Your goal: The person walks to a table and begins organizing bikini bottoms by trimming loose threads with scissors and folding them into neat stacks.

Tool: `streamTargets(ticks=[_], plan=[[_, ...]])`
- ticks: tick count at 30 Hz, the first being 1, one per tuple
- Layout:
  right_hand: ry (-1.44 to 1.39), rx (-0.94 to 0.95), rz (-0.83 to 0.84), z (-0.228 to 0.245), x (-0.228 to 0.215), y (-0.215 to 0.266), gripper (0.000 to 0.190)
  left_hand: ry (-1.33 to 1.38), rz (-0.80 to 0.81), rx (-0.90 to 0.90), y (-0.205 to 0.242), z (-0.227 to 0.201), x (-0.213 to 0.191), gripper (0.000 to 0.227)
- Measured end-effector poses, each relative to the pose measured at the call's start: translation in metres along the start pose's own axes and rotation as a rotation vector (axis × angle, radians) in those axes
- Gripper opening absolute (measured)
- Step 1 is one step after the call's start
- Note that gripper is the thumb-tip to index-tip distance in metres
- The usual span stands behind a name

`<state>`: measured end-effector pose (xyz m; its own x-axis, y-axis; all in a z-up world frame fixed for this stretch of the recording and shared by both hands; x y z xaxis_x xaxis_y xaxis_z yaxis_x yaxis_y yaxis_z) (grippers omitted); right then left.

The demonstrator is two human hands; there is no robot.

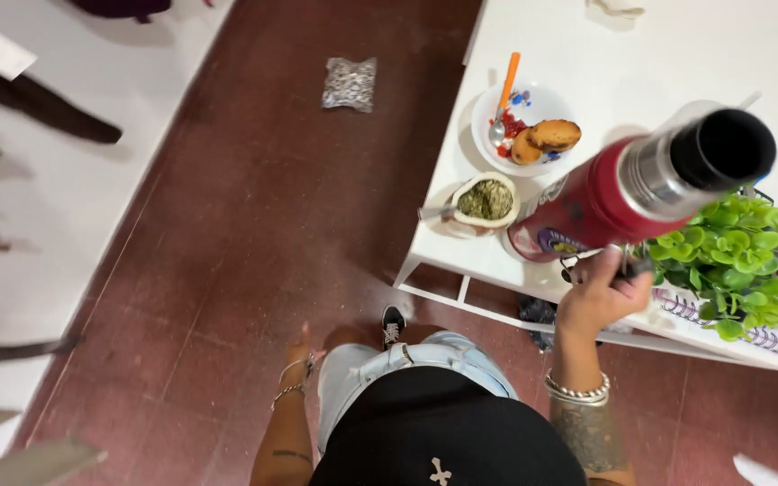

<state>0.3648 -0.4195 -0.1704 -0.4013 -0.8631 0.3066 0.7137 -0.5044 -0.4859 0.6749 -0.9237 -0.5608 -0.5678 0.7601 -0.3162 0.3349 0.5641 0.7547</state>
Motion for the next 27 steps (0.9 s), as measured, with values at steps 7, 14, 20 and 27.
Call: streamTargets(ticks=[7, 14, 20, 27], plan=[[0.144, -0.04, -0.147, 0.073, 0.024, 0.014, 0.049, -0.733, 0.129, -0.253, -0.038, -0.042, -0.024, 0.096], [0.679, -0.146, -0.19, 0.172, 0.002, 0.056, 0.046, -1.016, 0.237, 0.082, -0.122, -0.134, 0.005, 0.083], [1.138, -0.155, 0.106, 0.213, -0.004, 0.089, 0.044, -1.073, 0.29, 0.146, -0.153, -0.235, 0.008, 0.087], [1.405, -0.055, 0.282, 0.223, 0.033, 0.098, 0.042, -1.24, 0.305, 0.173, -0.18, -0.267, 0.009, 0.086]])
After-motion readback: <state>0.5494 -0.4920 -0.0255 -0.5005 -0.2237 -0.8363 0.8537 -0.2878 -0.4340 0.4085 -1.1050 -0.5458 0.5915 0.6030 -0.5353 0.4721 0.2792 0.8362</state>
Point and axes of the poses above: each hand's wrist, its own y-axis away from the middle knuckle, its own x-axis out of the palm, z = x × y, the point moved 9 cm from there along -y, towards the middle knuckle, and after that the axes turned 3 degrees about -y, right-handed, at the moved point
